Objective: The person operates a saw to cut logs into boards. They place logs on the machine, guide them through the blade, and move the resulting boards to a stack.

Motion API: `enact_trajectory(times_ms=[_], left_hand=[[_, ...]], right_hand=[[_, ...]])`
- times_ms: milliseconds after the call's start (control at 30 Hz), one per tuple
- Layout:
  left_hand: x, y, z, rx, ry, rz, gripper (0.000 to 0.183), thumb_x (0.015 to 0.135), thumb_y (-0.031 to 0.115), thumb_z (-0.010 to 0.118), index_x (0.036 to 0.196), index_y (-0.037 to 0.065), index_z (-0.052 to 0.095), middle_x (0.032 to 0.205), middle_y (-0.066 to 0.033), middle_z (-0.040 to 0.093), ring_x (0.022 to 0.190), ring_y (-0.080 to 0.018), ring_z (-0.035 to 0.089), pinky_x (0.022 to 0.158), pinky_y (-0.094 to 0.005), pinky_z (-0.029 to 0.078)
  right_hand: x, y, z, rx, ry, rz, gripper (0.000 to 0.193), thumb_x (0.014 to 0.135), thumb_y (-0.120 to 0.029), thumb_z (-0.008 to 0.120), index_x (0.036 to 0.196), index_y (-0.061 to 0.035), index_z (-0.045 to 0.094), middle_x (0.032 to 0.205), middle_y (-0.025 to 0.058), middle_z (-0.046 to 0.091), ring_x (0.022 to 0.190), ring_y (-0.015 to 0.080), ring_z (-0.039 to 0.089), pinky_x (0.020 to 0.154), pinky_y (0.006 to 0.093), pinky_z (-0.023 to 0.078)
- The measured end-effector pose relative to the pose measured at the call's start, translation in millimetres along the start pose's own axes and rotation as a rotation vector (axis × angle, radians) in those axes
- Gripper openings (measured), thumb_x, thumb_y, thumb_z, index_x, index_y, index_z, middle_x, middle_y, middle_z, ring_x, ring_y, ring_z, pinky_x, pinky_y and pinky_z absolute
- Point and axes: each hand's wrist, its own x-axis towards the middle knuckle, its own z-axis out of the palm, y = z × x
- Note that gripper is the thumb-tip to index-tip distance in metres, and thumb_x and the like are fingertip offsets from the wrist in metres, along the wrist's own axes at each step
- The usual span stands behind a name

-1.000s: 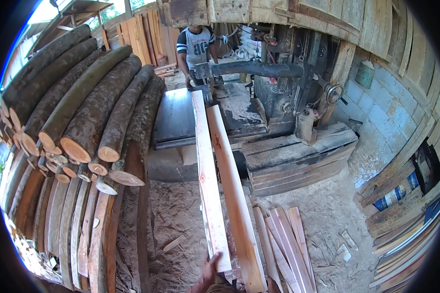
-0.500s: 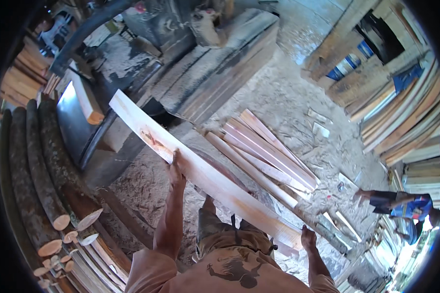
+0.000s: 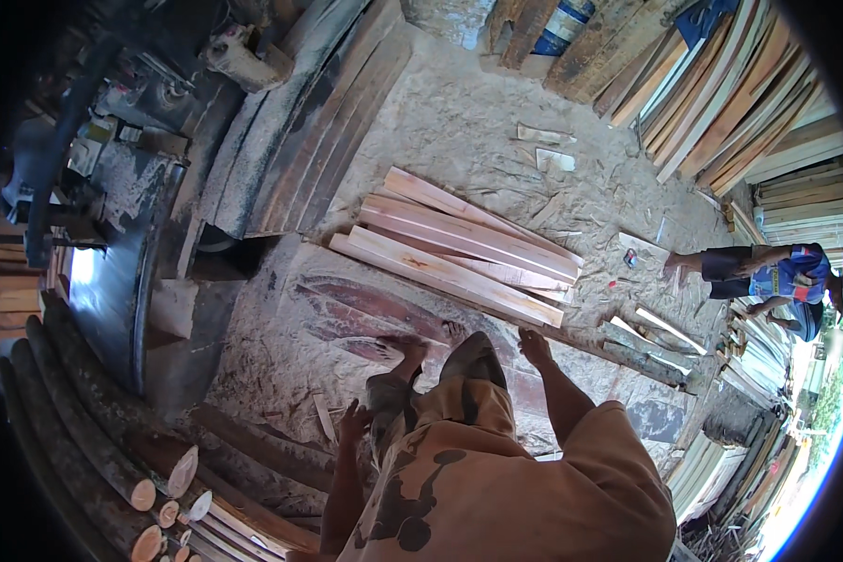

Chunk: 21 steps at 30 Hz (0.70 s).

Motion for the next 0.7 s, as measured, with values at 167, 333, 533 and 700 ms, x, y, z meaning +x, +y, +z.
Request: enact_trajectory(times_ms=[167, 333, 533, 700], left_hand=[[-37, -36, -64, -0.108, 0.196, -0.076, 0.050, 0.090, 0.031, 0.051, 0.136, 0.022, 0.033, 0.096, -0.0046, 0.062, 0.076, -0.0162, 0.061, 0.064, -0.0309, 0.046], [-22, -52, -116, -0.450, 0.401, 0.081, 0.049, 0.090, 0.032, 0.052, 0.134, 0.016, 0.037, 0.100, -0.0075, 0.063, 0.084, -0.0205, 0.061, 0.066, -0.0353, 0.046], [22, 38, -156, -0.550, 0.371, 0.237, 0.054, 0.086, 0.037, 0.058, 0.130, 0.009, 0.044, 0.101, -0.0093, 0.064, 0.084, -0.0176, 0.061, 0.062, -0.0314, 0.045], [48, 113, -207, -0.658, 0.328, 0.255, 0.057, 0.085, 0.038, 0.059, 0.132, 0.010, 0.042, 0.106, -0.0095, 0.063, 0.090, -0.0185, 0.059, 0.065, -0.0302, 0.045]], right_hand=[[0, -150, 109, -0.272, 0.014, -0.423, 0.046, 0.088, -0.046, 0.045, 0.100, -0.0043, 0.062, 0.077, 0.0116, 0.066, 0.070, 0.0237, 0.064, 0.071, 0.0370, 0.048], [-43, -306, 177, -0.213, -0.320, -0.682, 0.035, 0.084, -0.034, 0.050, 0.098, -0.0031, 0.061, 0.087, 0.0145, 0.064, 0.086, 0.0292, 0.062, 0.073, 0.0363, 0.046], [19, -383, 251, -0.276, -0.576, -0.688, 0.030, 0.089, -0.027, 0.050, 0.108, -0.0050, 0.057, 0.085, 0.0074, 0.065, 0.072, 0.0158, 0.065, 0.058, 0.0280, 0.051], [3, -510, 318, -0.767, -0.616, -0.891, 0.037, 0.085, -0.035, 0.052, 0.105, -0.0060, 0.061, 0.094, 0.0105, 0.066, 0.085, 0.0196, 0.064, 0.071, 0.0316, 0.050]])
